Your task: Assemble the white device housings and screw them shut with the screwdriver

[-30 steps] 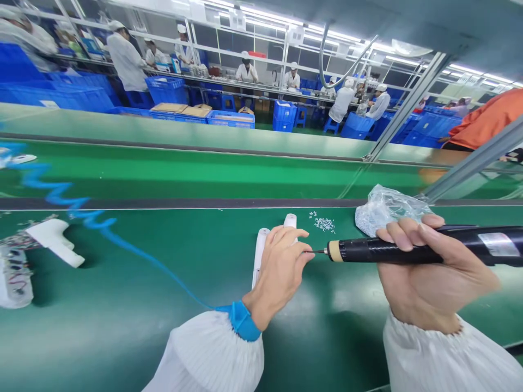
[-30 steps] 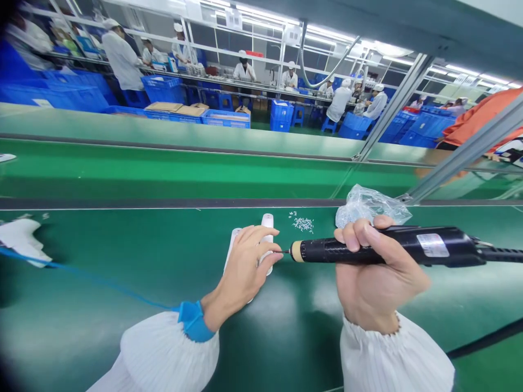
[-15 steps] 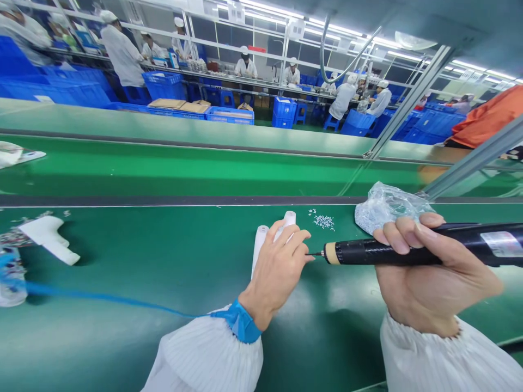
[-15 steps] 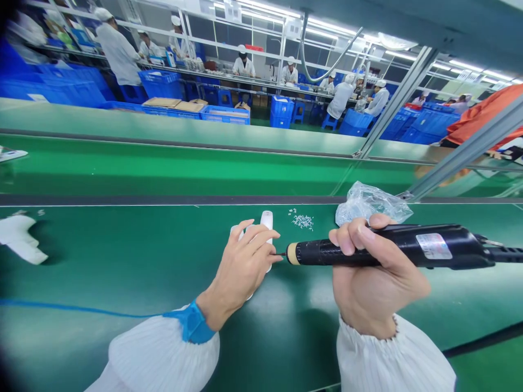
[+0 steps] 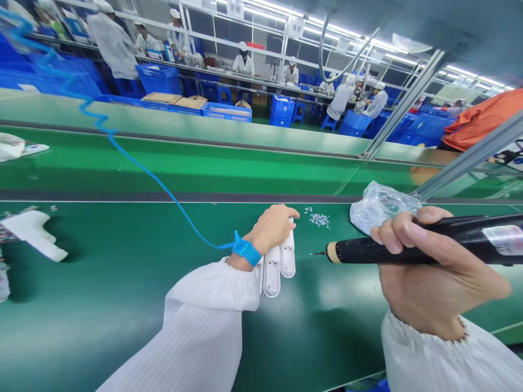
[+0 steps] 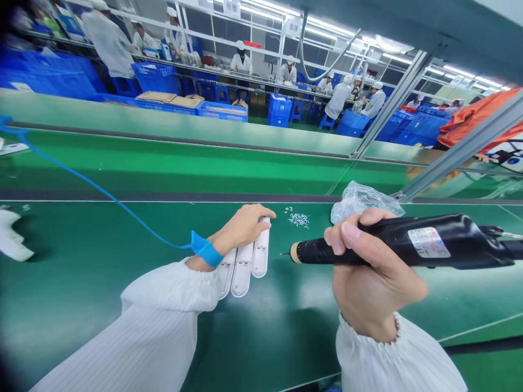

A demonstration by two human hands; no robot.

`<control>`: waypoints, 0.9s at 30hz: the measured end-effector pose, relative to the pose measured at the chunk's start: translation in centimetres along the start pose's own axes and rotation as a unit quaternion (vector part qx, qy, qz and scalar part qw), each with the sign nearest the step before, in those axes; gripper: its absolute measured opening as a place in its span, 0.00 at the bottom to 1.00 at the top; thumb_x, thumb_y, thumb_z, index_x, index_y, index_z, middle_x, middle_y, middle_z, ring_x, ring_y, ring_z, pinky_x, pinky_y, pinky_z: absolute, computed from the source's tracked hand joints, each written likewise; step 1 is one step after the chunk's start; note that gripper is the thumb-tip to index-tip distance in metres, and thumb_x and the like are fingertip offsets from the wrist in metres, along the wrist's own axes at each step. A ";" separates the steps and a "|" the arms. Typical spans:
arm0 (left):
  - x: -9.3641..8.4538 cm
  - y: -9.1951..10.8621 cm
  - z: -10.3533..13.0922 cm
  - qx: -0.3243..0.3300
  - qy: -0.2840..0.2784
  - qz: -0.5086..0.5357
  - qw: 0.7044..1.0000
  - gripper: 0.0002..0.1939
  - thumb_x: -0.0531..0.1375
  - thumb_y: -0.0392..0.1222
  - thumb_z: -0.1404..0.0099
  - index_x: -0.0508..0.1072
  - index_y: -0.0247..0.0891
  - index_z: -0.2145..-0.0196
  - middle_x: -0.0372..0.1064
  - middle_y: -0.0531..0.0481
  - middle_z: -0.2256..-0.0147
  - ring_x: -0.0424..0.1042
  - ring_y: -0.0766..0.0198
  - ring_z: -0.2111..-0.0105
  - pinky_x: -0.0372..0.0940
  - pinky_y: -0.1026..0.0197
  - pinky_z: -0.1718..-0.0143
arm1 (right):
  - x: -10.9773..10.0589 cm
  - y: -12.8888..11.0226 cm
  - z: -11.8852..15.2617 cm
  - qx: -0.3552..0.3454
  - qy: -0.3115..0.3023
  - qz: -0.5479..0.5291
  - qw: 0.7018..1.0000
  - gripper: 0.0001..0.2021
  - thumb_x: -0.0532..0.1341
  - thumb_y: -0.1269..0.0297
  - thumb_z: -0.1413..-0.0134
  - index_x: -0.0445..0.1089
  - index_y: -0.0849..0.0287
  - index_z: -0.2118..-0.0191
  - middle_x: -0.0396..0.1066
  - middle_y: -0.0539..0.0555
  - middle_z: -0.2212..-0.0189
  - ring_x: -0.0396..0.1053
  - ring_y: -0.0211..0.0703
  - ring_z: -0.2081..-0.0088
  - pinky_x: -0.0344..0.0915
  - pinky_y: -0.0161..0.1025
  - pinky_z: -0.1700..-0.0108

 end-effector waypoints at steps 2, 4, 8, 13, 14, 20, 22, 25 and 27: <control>0.3 0.3 0.0 -0.017 0.002 -0.003 1.000 0.15 0.61 0.36 0.34 0.77 0.38 0.50 0.76 0.43 0.50 0.73 0.50 0.47 0.66 0.51 0.46 | 0.4 0.2 0.1 -0.012 -0.017 0.002 1.000 0.05 0.62 0.74 0.61 0.66 0.59 0.74 0.59 0.46 0.84 0.56 0.35 0.83 0.57 0.38 0.77; 0.5 0.6 0.1 -0.030 0.006 -0.007 1.000 0.13 0.63 0.36 0.35 0.78 0.36 0.52 0.77 0.41 0.53 0.75 0.48 0.50 0.68 0.51 0.51 | 0.8 0.8 0.4 -0.004 -0.039 -0.002 0.999 0.06 0.62 0.74 0.60 0.67 0.59 0.74 0.61 0.47 0.84 0.58 0.35 0.83 0.57 0.38 0.77; 0.5 0.9 0.0 -0.038 0.012 -0.005 0.999 0.10 0.65 0.36 0.36 0.80 0.36 0.57 0.78 0.42 0.55 0.76 0.49 0.53 0.68 0.53 0.53 | 1.6 2.4 1.0 0.016 -0.071 -0.006 0.997 0.06 0.64 0.74 0.59 0.68 0.58 0.73 0.63 0.46 0.83 0.59 0.35 0.83 0.59 0.38 0.78; 0.4 0.9 0.0 -0.039 0.016 0.002 0.999 0.07 0.66 0.36 0.37 0.80 0.38 0.60 0.79 0.43 0.58 0.76 0.50 0.54 0.67 0.53 0.53 | 1.8 3.4 1.3 0.002 -0.068 0.002 0.998 0.07 0.65 0.74 0.61 0.69 0.58 0.74 0.63 0.46 0.82 0.60 0.36 0.83 0.60 0.38 0.79; 0.4 0.9 0.0 -0.038 0.017 0.003 0.999 0.07 0.66 0.36 0.37 0.80 0.38 0.60 0.79 0.43 0.57 0.77 0.50 0.54 0.67 0.53 0.53 | 1.8 3.5 1.3 0.000 -0.067 0.005 0.998 0.06 0.65 0.74 0.61 0.69 0.58 0.73 0.63 0.46 0.82 0.60 0.36 0.83 0.60 0.38 0.79; 0.6 1.0 -0.1 -0.041 0.017 0.004 0.999 0.09 0.66 0.36 0.38 0.80 0.37 0.58 0.79 0.43 0.57 0.76 0.48 0.53 0.67 0.52 0.53 | 2.0 3.8 1.2 0.005 -0.077 0.015 0.997 0.06 0.66 0.73 0.60 0.69 0.58 0.73 0.63 0.46 0.83 0.59 0.37 0.84 0.59 0.39 0.78; 0.6 1.0 -0.1 -0.040 0.016 0.003 0.999 0.10 0.66 0.36 0.37 0.80 0.37 0.57 0.79 0.43 0.57 0.76 0.49 0.53 0.68 0.52 0.53 | 2.3 3.9 1.2 0.010 -0.092 0.017 0.996 0.07 0.67 0.72 0.60 0.69 0.59 0.73 0.64 0.46 0.83 0.60 0.37 0.84 0.59 0.39 0.78; 0.4 1.1 0.0 -0.041 0.015 0.002 0.999 0.10 0.66 0.36 0.37 0.80 0.38 0.57 0.79 0.42 0.57 0.76 0.49 0.52 0.68 0.52 0.53 | 3.1 4.3 1.3 0.023 -0.119 0.022 0.992 0.10 0.70 0.70 0.61 0.69 0.59 0.72 0.66 0.46 0.81 0.61 0.38 0.83 0.60 0.40 0.78; 0.4 1.1 0.0 -0.044 0.012 0.002 0.999 0.11 0.67 0.37 0.38 0.80 0.38 0.57 0.79 0.42 0.56 0.76 0.49 0.52 0.68 0.52 0.53 | 3.5 4.7 1.4 0.035 -0.123 0.029 0.991 0.11 0.71 0.69 0.61 0.69 0.59 0.71 0.67 0.47 0.80 0.62 0.38 0.83 0.60 0.40 0.77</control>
Point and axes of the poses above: each hand's wrist, its own z-axis away from the middle knuckle, its own x-axis out of the palm, y = z × x, the point moved 4 cm from there along -z, towards the middle knuckle
